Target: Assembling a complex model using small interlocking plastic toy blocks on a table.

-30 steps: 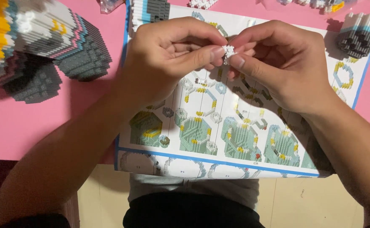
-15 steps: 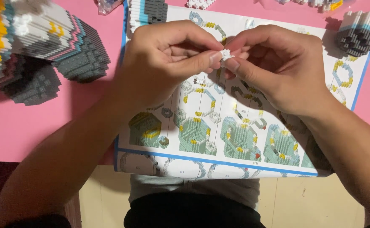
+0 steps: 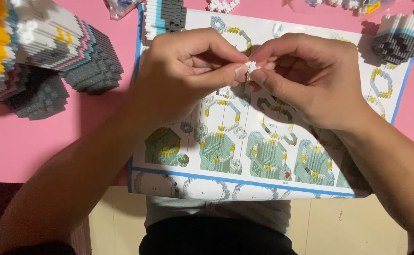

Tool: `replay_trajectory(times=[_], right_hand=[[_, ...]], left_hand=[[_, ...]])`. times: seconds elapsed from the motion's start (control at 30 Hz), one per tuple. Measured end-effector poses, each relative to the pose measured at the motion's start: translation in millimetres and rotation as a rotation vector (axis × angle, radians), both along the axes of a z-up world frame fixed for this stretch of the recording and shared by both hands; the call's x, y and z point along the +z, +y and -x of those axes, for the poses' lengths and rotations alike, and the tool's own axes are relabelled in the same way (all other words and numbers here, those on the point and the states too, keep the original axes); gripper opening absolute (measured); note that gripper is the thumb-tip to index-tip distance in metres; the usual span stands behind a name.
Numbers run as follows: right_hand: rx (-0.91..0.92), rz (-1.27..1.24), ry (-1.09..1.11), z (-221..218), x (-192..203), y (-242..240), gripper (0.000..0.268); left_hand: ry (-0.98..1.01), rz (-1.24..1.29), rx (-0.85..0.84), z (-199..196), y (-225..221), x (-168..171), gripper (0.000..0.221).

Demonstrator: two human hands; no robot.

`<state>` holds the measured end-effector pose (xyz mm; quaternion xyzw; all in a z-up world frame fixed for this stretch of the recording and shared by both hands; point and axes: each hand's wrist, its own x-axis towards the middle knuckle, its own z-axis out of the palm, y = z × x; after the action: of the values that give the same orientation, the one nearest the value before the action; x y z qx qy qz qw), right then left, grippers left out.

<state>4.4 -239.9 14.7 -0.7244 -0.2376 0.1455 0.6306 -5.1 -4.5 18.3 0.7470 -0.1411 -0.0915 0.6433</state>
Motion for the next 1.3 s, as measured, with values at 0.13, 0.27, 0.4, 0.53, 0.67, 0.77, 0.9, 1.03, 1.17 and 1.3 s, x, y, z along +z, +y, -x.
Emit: replay_trajectory(times=[0.13, 0.27, 0.4, 0.53, 0.67, 0.77, 0.9, 1.03, 1.17, 1.3], right_hand=[[-0.004, -0.009, -0.005, -1, 0, -1, 0.015], [-0.022, -0.021, -0.023, -1, -6, -4, 0.018], [-0.006, -0.034, -0.048, 2, -1, -1, 0.026], [-0.004, -0.025, -0.033, 3, -1, -1, 0.022], [-0.093, 0.057, -0.144, 3, -1, -2, 0.01], [-0.037, 0.264, -0.525, -1, 6, -4, 0.005], [0.17, 0.248, -0.632, 3, 10, 12, 0.014], [0.158, 0.415, -0.824, 5, 2, 16, 0.025], [0.234, 0.383, -0.83, 2, -2, 16, 0.013], [0.284, 0.346, -0.829, 3, 15, 13, 0.014]], left_hand=[[0.019, 0.034, -0.018, 0, -1, 2, 0.013], [0.084, 0.051, -0.039, -2, 0, 0, 0.021], [0.106, -0.093, -0.063, -1, -1, 12, 0.025], [0.177, -0.182, -0.055, -1, -1, 14, 0.015], [-0.171, 0.008, -0.158, -3, 12, -2, 0.005], [0.035, 0.095, 0.042, -3, 6, 8, 0.005], [0.025, 0.093, 0.068, 0, 6, 13, 0.003], [-0.001, 0.064, 0.026, -2, 7, 14, 0.003], [-0.019, -0.038, -0.039, -4, 12, 7, 0.01], [0.069, -0.24, -0.051, -4, 7, 15, 0.011]])
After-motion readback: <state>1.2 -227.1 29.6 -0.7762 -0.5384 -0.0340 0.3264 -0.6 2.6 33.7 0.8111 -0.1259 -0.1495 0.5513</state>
